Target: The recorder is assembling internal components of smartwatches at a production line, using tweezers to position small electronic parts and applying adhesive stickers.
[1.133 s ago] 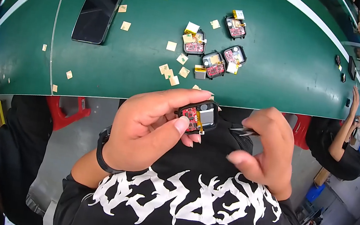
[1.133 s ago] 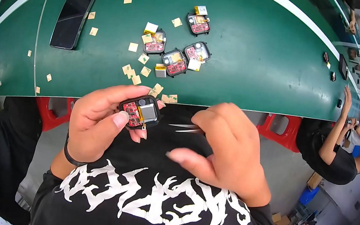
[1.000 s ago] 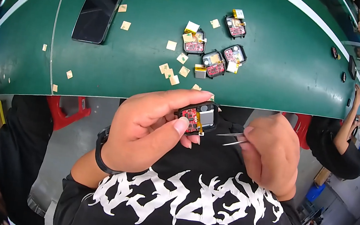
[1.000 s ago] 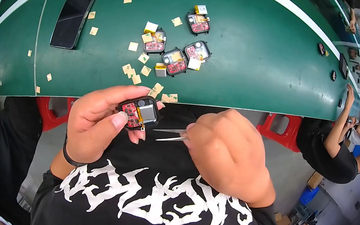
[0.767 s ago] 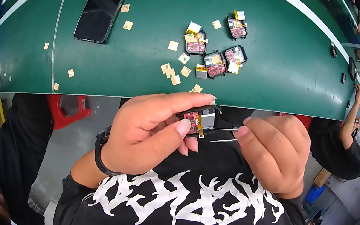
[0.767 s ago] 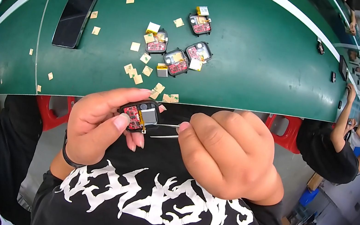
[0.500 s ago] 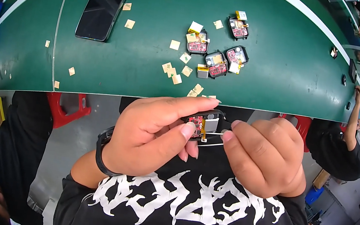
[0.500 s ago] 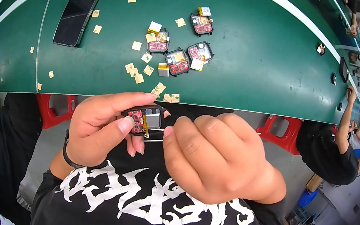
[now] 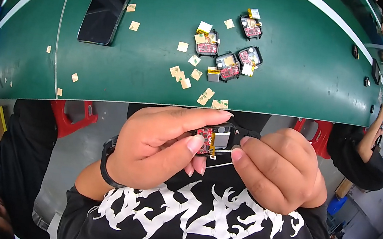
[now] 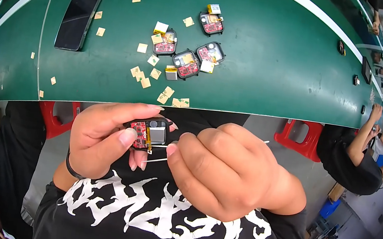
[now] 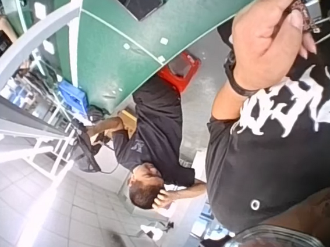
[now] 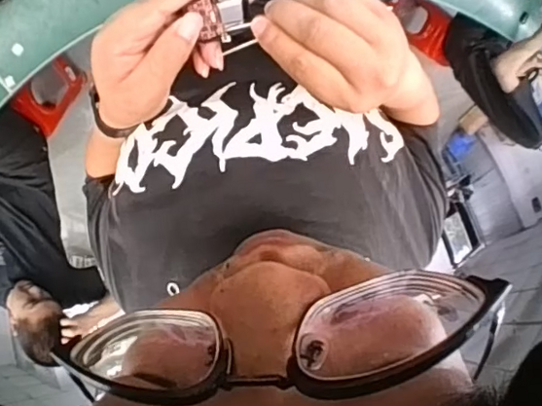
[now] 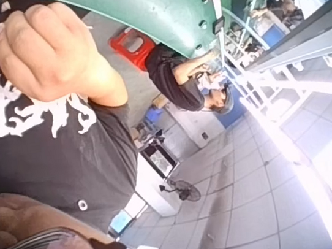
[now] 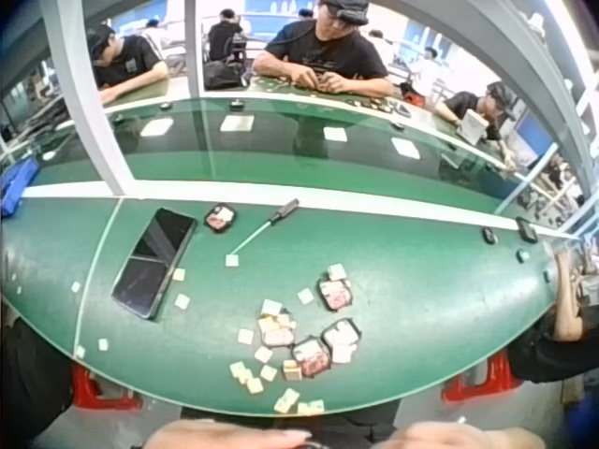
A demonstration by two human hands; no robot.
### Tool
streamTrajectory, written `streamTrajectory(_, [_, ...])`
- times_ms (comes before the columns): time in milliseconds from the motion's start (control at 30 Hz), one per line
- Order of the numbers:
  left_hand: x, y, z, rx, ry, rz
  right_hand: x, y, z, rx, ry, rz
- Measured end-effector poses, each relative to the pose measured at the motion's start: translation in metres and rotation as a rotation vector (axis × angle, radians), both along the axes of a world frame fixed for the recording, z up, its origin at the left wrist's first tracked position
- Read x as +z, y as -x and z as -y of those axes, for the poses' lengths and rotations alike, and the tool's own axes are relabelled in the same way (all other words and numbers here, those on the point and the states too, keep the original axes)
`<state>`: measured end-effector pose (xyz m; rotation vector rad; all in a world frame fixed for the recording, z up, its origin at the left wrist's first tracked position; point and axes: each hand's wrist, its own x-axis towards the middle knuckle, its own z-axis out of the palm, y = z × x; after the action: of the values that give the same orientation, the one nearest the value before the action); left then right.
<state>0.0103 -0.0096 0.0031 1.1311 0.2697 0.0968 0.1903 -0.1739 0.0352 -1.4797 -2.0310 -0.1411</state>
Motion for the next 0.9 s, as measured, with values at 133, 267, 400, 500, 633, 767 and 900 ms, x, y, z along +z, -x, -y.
streamTrajectory(133, [0.000, 0.000, 0.001, 0.006, -0.009, 0.003, 0.001, 0.000, 0.000, 0.001, 0.000, 0.017])
streamTrajectory(267, [0.003, -0.002, 0.002, 0.022, 0.035, -0.012, 0.005, 0.002, 0.002, -0.039, 0.010, 0.070])
streamTrajectory(400, [0.005, -0.002, 0.003, 0.033, 0.069, -0.044, 0.004, 0.005, 0.002, -0.058, -0.010, 0.063])
streamTrajectory(500, [0.002, -0.001, 0.003, 0.024, 0.053, -0.032, 0.004, 0.006, 0.003, -0.042, 0.010, 0.044])
streamTrajectory(633, [0.000, 0.000, 0.004, 0.024, 0.047, -0.020, 0.004, 0.002, 0.004, 0.002, 0.040, 0.050])
streamTrajectory(767, [0.000, -0.001, 0.005, 0.010, 0.026, -0.057, 0.004, 0.002, 0.005, 0.018, 0.036, 0.050])
streamTrajectory(900, [-0.013, -0.003, -0.001, -0.068, -0.078, 0.012, 0.006, 0.002, 0.005, -0.008, 0.132, 0.129])
